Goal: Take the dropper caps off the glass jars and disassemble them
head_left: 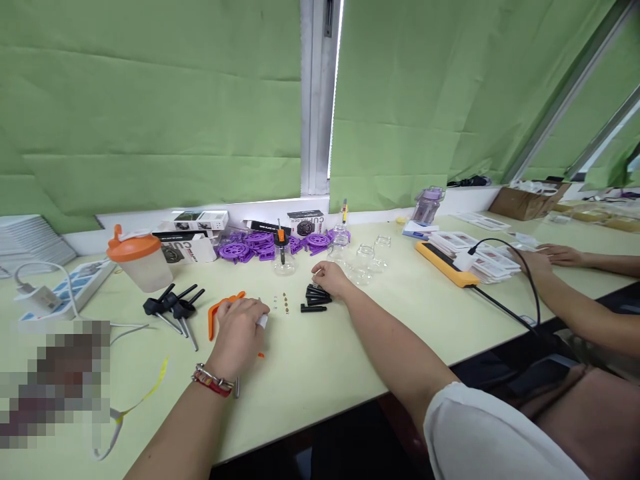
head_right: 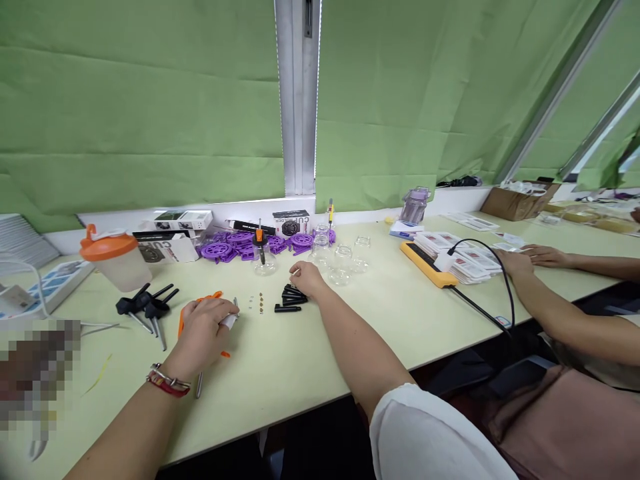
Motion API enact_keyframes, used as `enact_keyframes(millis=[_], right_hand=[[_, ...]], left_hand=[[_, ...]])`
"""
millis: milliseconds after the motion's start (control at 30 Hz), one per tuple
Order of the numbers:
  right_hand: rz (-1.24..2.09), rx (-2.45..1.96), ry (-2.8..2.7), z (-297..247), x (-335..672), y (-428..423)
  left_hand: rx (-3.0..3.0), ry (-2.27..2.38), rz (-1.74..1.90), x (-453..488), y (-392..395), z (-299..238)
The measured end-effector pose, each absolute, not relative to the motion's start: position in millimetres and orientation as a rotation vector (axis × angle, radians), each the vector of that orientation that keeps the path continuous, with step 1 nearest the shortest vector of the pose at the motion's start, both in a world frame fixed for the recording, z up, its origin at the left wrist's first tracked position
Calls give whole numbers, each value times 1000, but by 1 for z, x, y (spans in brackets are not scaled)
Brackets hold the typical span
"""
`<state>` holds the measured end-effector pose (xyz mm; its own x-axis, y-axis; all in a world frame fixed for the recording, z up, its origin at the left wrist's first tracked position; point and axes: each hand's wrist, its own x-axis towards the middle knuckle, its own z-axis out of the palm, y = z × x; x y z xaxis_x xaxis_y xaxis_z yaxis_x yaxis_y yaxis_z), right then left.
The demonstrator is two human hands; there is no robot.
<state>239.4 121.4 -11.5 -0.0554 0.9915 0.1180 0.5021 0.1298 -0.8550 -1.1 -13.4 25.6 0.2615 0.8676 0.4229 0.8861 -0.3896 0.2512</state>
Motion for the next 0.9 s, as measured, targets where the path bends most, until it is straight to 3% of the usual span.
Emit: enact_keyframes(millis=[600, 900], right_hand=[[728, -1379, -1657, -15, 251, 126], [265, -1583, -2059, -2, 253, 127]], left_hand=[[-2465, -1717, -772, 0, -14, 27], [-2365, -1705, -856, -6, -12, 26]])
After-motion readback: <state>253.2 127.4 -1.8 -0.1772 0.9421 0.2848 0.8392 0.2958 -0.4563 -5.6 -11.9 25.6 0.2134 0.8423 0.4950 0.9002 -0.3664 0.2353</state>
